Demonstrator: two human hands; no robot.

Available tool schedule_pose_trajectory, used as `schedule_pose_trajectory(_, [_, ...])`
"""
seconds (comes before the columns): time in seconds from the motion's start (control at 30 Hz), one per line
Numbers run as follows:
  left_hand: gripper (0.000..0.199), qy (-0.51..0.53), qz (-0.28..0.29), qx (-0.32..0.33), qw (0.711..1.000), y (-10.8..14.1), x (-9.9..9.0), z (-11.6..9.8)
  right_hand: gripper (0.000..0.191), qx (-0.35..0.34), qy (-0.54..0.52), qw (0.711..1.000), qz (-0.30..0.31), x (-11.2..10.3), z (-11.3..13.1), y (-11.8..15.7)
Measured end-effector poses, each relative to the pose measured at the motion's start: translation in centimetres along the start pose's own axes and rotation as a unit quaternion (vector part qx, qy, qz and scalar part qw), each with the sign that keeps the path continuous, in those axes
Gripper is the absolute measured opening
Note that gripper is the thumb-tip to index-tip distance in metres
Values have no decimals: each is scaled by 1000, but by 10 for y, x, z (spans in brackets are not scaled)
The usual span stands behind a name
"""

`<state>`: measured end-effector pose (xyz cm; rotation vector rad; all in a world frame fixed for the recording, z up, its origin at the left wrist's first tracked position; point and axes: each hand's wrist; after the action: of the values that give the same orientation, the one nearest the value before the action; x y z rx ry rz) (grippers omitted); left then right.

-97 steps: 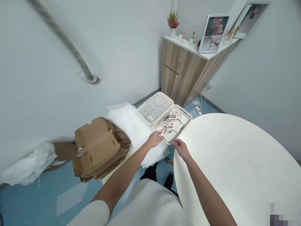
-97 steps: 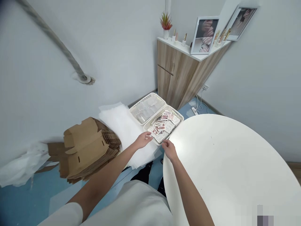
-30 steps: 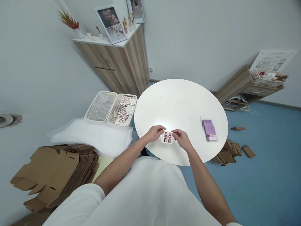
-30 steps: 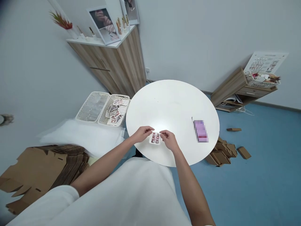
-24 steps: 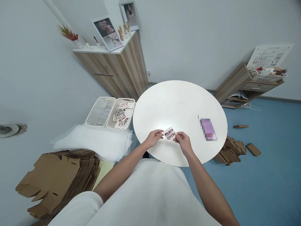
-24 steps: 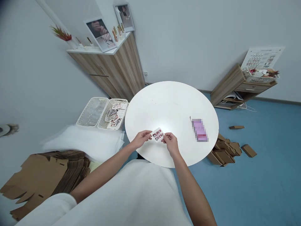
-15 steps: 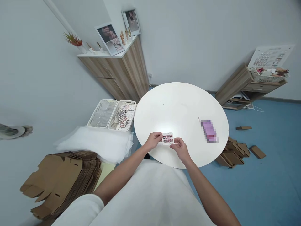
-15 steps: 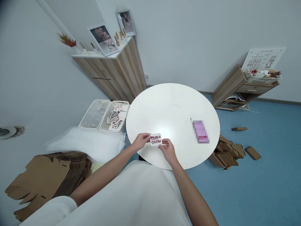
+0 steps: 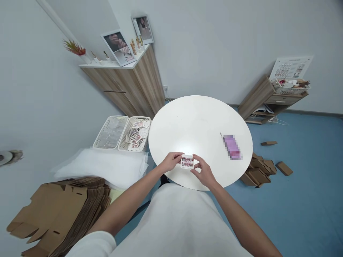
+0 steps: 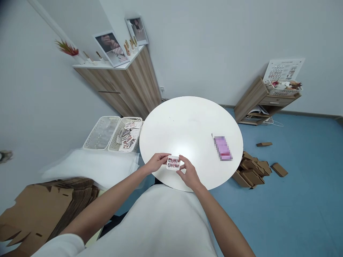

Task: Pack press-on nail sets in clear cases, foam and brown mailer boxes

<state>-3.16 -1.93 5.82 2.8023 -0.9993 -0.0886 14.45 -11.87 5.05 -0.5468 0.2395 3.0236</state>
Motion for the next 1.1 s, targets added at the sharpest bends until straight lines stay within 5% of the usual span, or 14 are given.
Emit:
schedule_pose_trajectory(0.17, [58, -123, 46, 33, 991, 9, -4, -21, 60, 10, 11, 1000, -4, -12, 7, 2])
schedule_pose_trajectory(0.33, [83, -281, 92, 110, 949, 18, -6, -35, 61, 6, 20, 1000, -2, -20, 16, 2])
schedule_pose_trajectory(0.53, [72, -344, 61, 131, 928, 18, -7, -21, 60, 3, 20, 1000, 4, -12, 13, -3])
schedule_pose_trajectory(0.8, [74, -297, 44, 99, 949, 10, -32, 2, 51, 45, 5, 999, 1, 21, 0, -27])
schedule_pose_trajectory(1.1, [69, -275, -25, 40, 960, 3, -95, 41, 48, 57, 35, 998, 21, 90, 4, -89])
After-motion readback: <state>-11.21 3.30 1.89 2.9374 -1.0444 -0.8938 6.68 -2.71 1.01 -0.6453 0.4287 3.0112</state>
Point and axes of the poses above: each hand's wrist, its own y-axis away from the middle knuckle, its own x-axis out of the palm, z = x × y, and after that the axes turned 7 degrees about x, right-handed
